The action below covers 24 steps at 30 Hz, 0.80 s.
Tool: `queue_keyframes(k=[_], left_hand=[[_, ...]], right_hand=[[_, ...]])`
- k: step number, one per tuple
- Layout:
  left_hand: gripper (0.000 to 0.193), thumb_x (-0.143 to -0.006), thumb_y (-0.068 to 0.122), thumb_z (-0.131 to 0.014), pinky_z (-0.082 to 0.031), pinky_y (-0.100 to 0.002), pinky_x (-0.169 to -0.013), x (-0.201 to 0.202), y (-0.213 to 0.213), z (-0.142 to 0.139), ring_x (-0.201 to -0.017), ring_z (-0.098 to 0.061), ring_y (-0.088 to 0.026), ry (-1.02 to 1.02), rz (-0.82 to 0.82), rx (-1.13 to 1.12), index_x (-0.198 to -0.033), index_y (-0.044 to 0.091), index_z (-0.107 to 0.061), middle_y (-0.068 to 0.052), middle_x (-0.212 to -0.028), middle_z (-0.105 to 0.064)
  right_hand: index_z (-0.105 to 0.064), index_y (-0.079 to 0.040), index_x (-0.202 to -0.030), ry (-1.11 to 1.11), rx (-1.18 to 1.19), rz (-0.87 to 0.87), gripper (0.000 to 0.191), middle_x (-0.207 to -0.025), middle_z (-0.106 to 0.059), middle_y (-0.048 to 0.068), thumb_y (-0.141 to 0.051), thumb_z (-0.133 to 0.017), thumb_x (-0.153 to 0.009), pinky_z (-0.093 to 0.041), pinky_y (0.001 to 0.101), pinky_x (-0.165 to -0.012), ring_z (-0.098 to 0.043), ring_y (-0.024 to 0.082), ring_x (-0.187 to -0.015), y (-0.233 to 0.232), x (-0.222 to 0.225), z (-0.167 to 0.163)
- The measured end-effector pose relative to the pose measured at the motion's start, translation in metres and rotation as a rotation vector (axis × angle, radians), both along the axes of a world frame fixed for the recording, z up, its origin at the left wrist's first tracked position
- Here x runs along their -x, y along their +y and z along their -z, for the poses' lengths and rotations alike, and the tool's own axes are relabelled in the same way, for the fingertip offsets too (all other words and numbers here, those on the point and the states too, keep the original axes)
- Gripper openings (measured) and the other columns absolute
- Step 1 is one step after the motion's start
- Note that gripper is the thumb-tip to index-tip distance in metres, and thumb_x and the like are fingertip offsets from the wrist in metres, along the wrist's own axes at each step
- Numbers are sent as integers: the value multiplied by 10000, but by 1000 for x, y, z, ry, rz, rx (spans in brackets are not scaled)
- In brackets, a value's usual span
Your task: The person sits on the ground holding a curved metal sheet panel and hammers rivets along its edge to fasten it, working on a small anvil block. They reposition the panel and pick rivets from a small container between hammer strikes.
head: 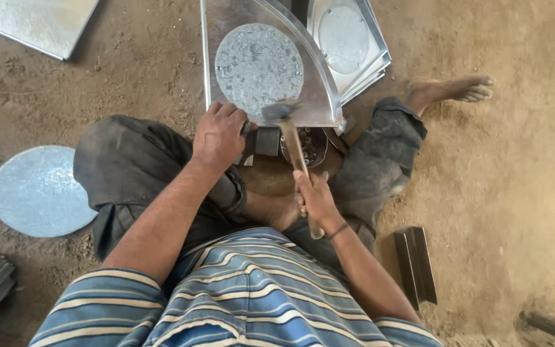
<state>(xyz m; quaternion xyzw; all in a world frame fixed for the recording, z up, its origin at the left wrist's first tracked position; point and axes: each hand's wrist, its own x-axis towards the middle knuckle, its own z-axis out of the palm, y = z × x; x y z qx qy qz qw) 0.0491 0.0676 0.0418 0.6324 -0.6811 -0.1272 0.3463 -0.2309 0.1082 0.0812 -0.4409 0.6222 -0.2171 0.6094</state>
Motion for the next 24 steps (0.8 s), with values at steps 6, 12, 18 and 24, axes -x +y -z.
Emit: queue_keyframes(k=[6,12,18,24], left_hand=[[170,-816,181,-746,-480,-458,-970,0,1,-8,-1012,-611,-340,-105,44,65,-927,57,-708,-124,-1002,-674],[219,-891,236,-772,-491,-454,-888,3,1,2,-964,-593,-366,-55,-7,4,-890,31,-696,-123,-938,-661],[124,-870,157,-763,-497,-454,-889,1,1,1,-1006,-587,-366,-8,-9,-29,-917,52,-716,-106,-990,-682],[141,-832,162,-782,-494,-464,-886,0,1,-7,-984,-589,-371,-38,2,6,-906,60,-720,-122,-971,-676]], right_hand=[[-579,-93,-883,-87,317,-15,377,-640,-533,-37,-390,-492,-1098,-394,228,-468,-472,58,-513,10,1,-8],[-646,-6,-1016,140,320,-133,331,-642,-525,-44,-331,-596,-1049,-411,251,-496,-486,55,-553,15,-17,0],[-619,-29,-1088,87,569,-171,361,-671,-530,-45,-384,-572,-1052,-427,230,-500,-495,32,-596,8,-21,-25],[-575,-49,-985,70,82,-53,350,-660,-524,-31,-396,-570,-1026,-395,251,-438,-466,64,-525,-2,-35,-58]])
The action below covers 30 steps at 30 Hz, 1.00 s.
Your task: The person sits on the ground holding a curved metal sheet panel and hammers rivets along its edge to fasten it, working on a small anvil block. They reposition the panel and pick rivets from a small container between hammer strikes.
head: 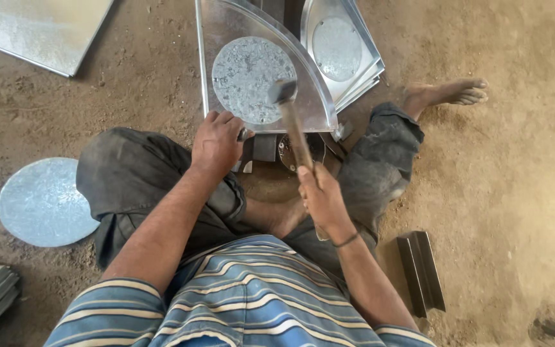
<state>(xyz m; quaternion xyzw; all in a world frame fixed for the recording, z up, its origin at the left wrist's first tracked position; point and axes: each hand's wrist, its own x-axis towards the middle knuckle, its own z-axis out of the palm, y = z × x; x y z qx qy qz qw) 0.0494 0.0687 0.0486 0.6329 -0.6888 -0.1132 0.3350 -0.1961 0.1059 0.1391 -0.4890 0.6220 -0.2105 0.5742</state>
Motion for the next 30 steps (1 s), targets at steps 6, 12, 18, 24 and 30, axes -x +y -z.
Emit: queue_keyframes(k=[6,12,18,24,30], left_hand=[[137,-844,154,-792,-485,-461,-887,3,3,0,-1000,-591,-369,38,-33,-36,-912,60,-719,-116,-997,-680],[175,-811,147,-770,-489,-449,-902,6,3,1,-1008,-590,-356,-55,-38,-98,-954,60,-718,-109,-1016,-679],[213,-888,252,-763,-490,-464,-889,6,3,0,-992,-587,-368,-7,-38,-42,-935,52,-708,-104,-981,-671],[186,-943,243,-749,-492,-463,-911,6,6,-2,-1020,-592,-370,21,-43,-82,-922,62,-710,-107,-999,-676],[237,-908,276,-772,-488,-472,-858,9,4,0,-975,-586,-391,-15,-56,10,-921,47,-711,-124,-961,-665]], right_hand=[[-581,-68,-993,209,165,-197,314,-642,-562,-9,-381,-582,-1024,-445,226,-469,-527,59,-532,-5,9,-6],[-551,-62,-1014,-99,37,-47,298,-709,-506,-41,-356,-583,-1057,-384,224,-458,-441,37,-564,-3,6,-2],[-536,-99,-979,-87,-177,76,300,-647,-488,-38,-396,-550,-1021,-397,236,-409,-434,53,-477,6,8,19],[-538,-83,-944,-208,80,99,301,-660,-532,-16,-364,-547,-1052,-418,239,-427,-480,56,-499,11,20,36],[-564,-54,-926,-145,-52,25,322,-648,-524,-36,-354,-565,-1044,-389,230,-429,-458,52,-501,19,15,45]])
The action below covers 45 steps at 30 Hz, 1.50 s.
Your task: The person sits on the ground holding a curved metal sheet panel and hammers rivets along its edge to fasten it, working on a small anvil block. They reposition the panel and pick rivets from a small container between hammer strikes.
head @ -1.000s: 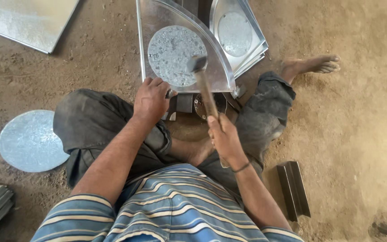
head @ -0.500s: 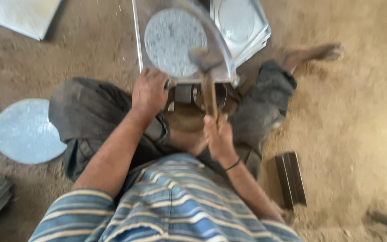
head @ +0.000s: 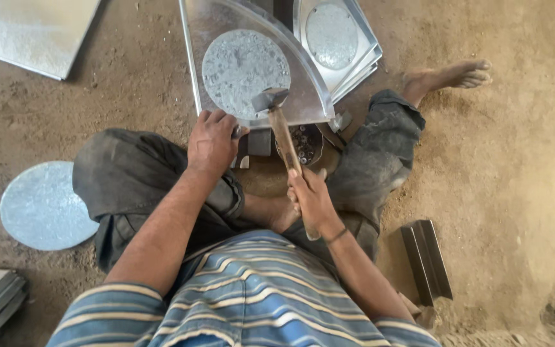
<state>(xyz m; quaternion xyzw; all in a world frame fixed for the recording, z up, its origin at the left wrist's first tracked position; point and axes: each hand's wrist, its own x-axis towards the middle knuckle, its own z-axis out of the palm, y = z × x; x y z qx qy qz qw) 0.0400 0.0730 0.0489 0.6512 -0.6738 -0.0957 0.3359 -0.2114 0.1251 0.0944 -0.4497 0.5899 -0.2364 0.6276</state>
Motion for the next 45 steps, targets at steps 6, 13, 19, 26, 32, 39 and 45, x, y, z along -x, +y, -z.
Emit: queue_keyframes(k=[6,13,19,26,32,39,45], left_hand=[[227,-951,296,-758,-492,-458,-945,-2,1,1,-1048,-588,-340,0,-12,-65,-945,74,-715,-94,-1019,-671],[266,-931,346,-740,-465,-470,-873,1,-1,-8,-1046,-591,-324,-38,-56,-205,-961,81,-725,-61,-1028,-676],[248,-876,401,-758,-371,-595,-993,0,0,-39,-1019,-623,-247,-185,-100,-167,-901,155,-760,2,-935,-720],[223,-946,430,-734,-400,-490,-995,-20,-12,-49,-1094,-641,-191,195,-89,-309,-1043,231,-758,40,-1094,-721],[256,-783,85,-689,-335,-606,-1142,-20,-25,-20,-1192,-616,-227,-212,176,-107,-957,241,-793,49,-1079,-741],[112,-877,205,-719,-368,-635,-991,-24,-96,-24,-1165,-564,-312,-70,43,-387,-938,220,-812,-28,-1039,-721],[147,-853,234,-770,-522,-475,-925,-24,-94,-34,-1136,-583,-383,-33,93,-317,-976,163,-808,-97,-1041,-732]], right_hand=[[-594,-19,-1110,240,698,-207,365,-689,-560,-20,-382,-554,-1102,-420,240,-557,-523,10,-645,-5,9,-12],[-570,-39,-985,-70,98,-34,360,-674,-486,-46,-388,-591,-1073,-367,226,-463,-433,35,-555,-5,-4,0],[-555,-95,-906,-39,-153,55,299,-633,-513,-28,-372,-609,-1003,-381,233,-406,-446,62,-458,-3,-1,11],[-577,-69,-967,-409,435,55,198,-713,-598,22,-237,-662,-1029,-494,251,-539,-562,102,-588,3,-13,-40],[-630,-100,-1068,-739,1136,-62,41,-719,-579,23,-95,-615,-1106,-534,276,-527,-569,109,-579,-65,28,-139],[-577,-101,-1044,-763,1384,43,74,-765,-579,29,-77,-645,-1064,-504,284,-566,-553,111,-614,-73,-20,-161],[-555,-83,-1021,-662,738,104,116,-778,-579,39,-68,-669,-1035,-479,296,-579,-536,123,-620,-99,-100,-73]])
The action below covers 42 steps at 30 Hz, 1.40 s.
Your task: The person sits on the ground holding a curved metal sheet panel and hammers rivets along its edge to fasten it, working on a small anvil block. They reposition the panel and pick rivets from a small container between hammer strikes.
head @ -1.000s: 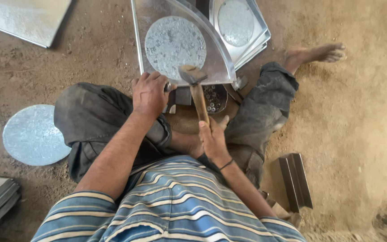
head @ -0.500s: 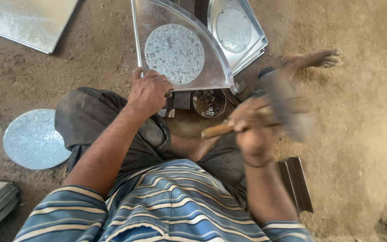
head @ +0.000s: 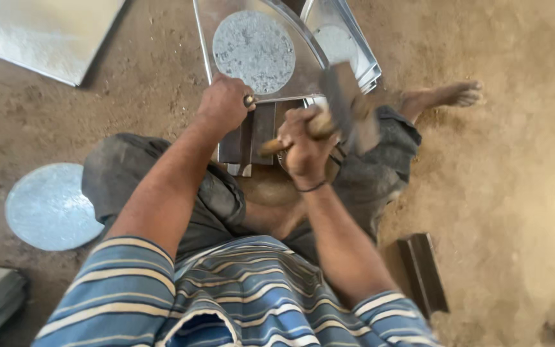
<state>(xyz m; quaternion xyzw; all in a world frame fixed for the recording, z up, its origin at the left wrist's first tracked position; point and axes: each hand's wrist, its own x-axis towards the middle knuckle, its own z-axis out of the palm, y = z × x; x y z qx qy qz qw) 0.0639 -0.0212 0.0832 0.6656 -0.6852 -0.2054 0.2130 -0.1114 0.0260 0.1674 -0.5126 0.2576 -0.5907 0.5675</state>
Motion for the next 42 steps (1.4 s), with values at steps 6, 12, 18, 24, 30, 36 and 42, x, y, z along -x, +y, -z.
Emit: queue_keyframes(k=[6,12,18,24,30,36,42], left_hand=[[104,-890,216,-755,-515,-493,-929,-1,8,4,-1081,-617,-405,28,46,16,-948,142,-799,-118,-1035,-736],[132,-837,236,-774,-492,-490,-934,-2,21,7,-1077,-623,-393,80,5,74,-931,145,-785,-97,-1018,-739],[126,-853,299,-786,-310,-732,-1003,6,53,-12,-1021,-658,-334,23,-48,49,-908,187,-795,-51,-940,-760],[187,-940,291,-699,-617,-426,-794,7,22,-3,-902,-765,-180,1157,-470,-256,-1096,195,-664,8,-981,-775],[310,-896,197,-822,-541,-329,-794,3,5,21,-899,-706,-175,668,11,-63,-1177,86,-750,-69,-996,-788],[293,-879,192,-793,-570,-332,-789,5,9,27,-893,-755,-170,615,52,-74,-1169,166,-766,-60,-1004,-798],[308,-847,226,-870,-569,-401,-798,6,13,28,-910,-726,-277,453,103,73,-1135,150,-789,-93,-1029,-770]], right_hand=[[-555,-90,-1031,-35,405,9,75,-689,-553,29,-118,-586,-1094,-478,295,-502,-514,113,-545,-20,54,-62],[-564,-82,-921,321,-60,73,202,-767,-576,31,-37,-727,-1033,-450,284,-597,-562,105,-669,30,8,17],[-600,-55,-874,458,-555,120,186,-574,-532,-5,-139,-761,-917,-393,253,-422,-487,80,-452,74,78,58],[-587,-20,-883,581,-596,66,261,-648,-546,-3,-170,-798,-920,-406,237,-457,-499,65,-514,117,109,38],[-579,-47,-992,513,-688,-43,274,-741,-559,-9,-304,-673,-1003,-439,224,-487,-522,64,-576,131,120,43],[-614,-62,-1101,315,-217,-92,359,-802,-608,54,-414,-547,-1077,-544,304,-563,-589,135,-679,78,143,-89],[-620,-110,-1045,41,247,32,302,-740,-580,44,-401,-540,-1036,-557,331,-522,-588,137,-609,61,118,-95]])
